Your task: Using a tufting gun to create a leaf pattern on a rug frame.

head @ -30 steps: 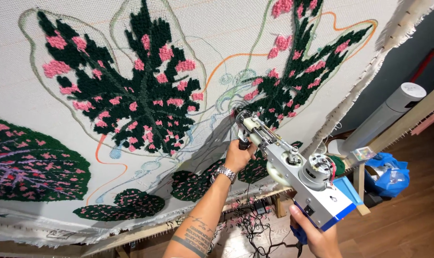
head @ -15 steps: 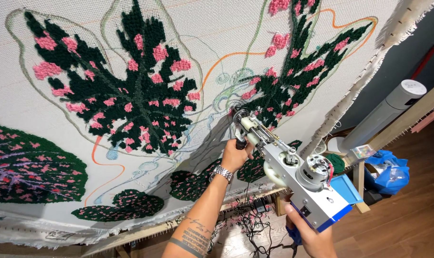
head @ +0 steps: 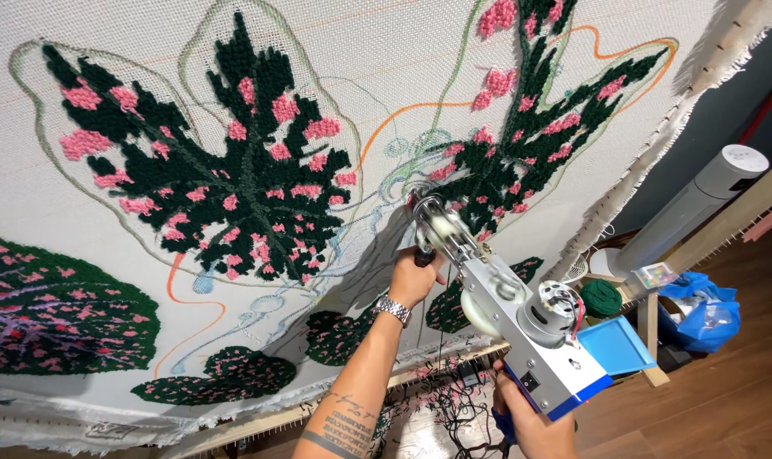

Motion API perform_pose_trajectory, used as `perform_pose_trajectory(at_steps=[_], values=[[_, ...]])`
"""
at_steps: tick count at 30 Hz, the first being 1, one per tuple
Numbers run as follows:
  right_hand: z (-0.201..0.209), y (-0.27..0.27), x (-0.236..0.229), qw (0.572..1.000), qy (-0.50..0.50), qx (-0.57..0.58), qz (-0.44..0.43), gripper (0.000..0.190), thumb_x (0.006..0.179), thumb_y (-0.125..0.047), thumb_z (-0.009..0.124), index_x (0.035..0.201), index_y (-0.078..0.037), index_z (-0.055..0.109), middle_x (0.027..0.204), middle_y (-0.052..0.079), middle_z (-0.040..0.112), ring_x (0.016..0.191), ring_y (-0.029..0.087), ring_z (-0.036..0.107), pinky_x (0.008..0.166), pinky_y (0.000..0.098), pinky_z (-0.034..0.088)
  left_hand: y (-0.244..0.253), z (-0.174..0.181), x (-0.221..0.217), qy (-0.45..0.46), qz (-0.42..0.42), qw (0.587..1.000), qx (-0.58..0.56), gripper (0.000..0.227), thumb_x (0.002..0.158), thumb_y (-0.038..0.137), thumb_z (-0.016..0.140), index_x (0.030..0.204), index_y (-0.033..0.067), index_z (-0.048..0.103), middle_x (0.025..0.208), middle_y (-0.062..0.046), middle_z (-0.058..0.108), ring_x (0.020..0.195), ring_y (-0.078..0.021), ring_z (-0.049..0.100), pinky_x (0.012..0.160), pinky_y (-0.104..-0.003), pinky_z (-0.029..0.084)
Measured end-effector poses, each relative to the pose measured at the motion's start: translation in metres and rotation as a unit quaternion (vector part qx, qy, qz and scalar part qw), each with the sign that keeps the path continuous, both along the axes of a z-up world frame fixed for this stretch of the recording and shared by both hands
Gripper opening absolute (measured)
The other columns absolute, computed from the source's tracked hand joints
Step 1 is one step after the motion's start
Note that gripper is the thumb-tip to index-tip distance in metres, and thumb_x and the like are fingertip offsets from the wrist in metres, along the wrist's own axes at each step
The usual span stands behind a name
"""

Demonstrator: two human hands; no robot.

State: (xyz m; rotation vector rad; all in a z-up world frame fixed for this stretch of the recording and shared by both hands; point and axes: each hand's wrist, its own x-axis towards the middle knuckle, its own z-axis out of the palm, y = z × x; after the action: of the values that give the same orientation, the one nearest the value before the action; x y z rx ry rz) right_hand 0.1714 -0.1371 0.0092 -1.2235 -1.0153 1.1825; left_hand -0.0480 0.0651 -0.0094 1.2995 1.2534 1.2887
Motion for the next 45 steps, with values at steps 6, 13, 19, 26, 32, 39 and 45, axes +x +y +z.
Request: perform_pose_trajectory(at_steps=[6,13,19,26,32,39,45], values=[[0.05,0.0,-0.017,0.993,0.119,-0.01,0.009,0.021,0.086,0.006,0.059,0.106,0.011,0.063,0.064,0.011,0.054,0.051,0.02,0.051,0.05,0.0354,0.047,-0.009,0.04,-0.005,0.044,0.002,0.999,-0.01,0.034,0.093,0.028,0.068,0.108,-0.002,0.072,0.073,-0.006,0.072,0.056,-0.0187,0.073,0.054,-0.032,0.055],[0.055,-0.001,-0.018,0.965,0.239,-0.111,0.001,0.022,0.085,0.001,0.057,0.105,0.009,0.061,0.061,0.01,0.046,0.05,0.022,0.047,0.05,0.0392,0.045,-0.027,0.077,-0.013,0.1,0.003,0.992,-0.073,0.036,0.095,0.038,0.067,0.11,0.0063,0.077,0.069,-0.004,0.07,0.055,-0.0125,0.065,0.055,-0.03,0.057],[0.058,0.002,-0.016,0.955,0.266,-0.133,-0.015,0.017,0.085,-0.001,0.056,0.1,0.007,0.059,0.062,0.011,0.047,0.049,0.023,0.046,0.05,0.0395,0.044,-0.031,0.095,-0.008,0.162,0.032,0.98,-0.112,0.039,0.095,0.039,0.064,0.088,0.0019,0.076,0.065,-0.002,0.071,0.051,-0.0157,0.07,0.055,-0.033,0.056],[0.07,0.008,-0.004,0.97,0.227,-0.082,0.024,0.025,0.085,0.0,0.056,0.108,0.008,0.062,0.062,0.01,0.047,0.049,0.021,0.047,0.051,0.0378,0.044,-0.022,0.094,-0.002,0.154,0.027,0.985,-0.077,0.04,0.094,0.039,0.067,0.092,0.0001,0.074,0.064,-0.01,0.071,0.053,-0.0172,0.07,0.056,-0.034,0.055],[0.006,0.012,0.021,0.993,-0.066,0.101,0.01,0.028,0.081,0.0,0.07,0.109,0.004,0.067,0.08,0.011,0.066,0.065,0.019,0.062,0.06,0.0346,0.05,-0.01,0.064,0.009,0.06,0.027,0.997,-0.033,0.034,0.093,0.031,0.067,0.098,-0.0022,0.072,0.065,-0.009,0.07,0.053,-0.0193,0.071,0.052,-0.034,0.053],[0.0,0.009,0.03,0.963,-0.225,0.145,-0.022,0.032,0.075,-0.007,0.079,0.107,-0.002,0.073,0.093,0.007,0.076,0.079,0.015,0.072,0.07,0.0282,0.057,-0.001,0.061,0.009,0.07,0.017,0.997,-0.007,0.032,0.094,0.029,0.065,0.096,-0.0014,0.074,0.065,-0.01,0.071,0.055,-0.0176,0.071,0.054,-0.033,0.053],[-0.015,0.013,0.038,0.978,-0.178,0.109,0.002,0.041,0.076,-0.006,0.078,0.115,0.003,0.067,0.1,0.01,0.076,0.088,0.016,0.074,0.078,0.03,0.058,0.0,0.07,0.01,0.064,0.031,0.997,-0.002,0.031,0.093,0.028,0.066,0.11,0.0043,0.075,0.068,-0.008,0.073,0.054,-0.0172,0.07,0.054,-0.032,0.054]])
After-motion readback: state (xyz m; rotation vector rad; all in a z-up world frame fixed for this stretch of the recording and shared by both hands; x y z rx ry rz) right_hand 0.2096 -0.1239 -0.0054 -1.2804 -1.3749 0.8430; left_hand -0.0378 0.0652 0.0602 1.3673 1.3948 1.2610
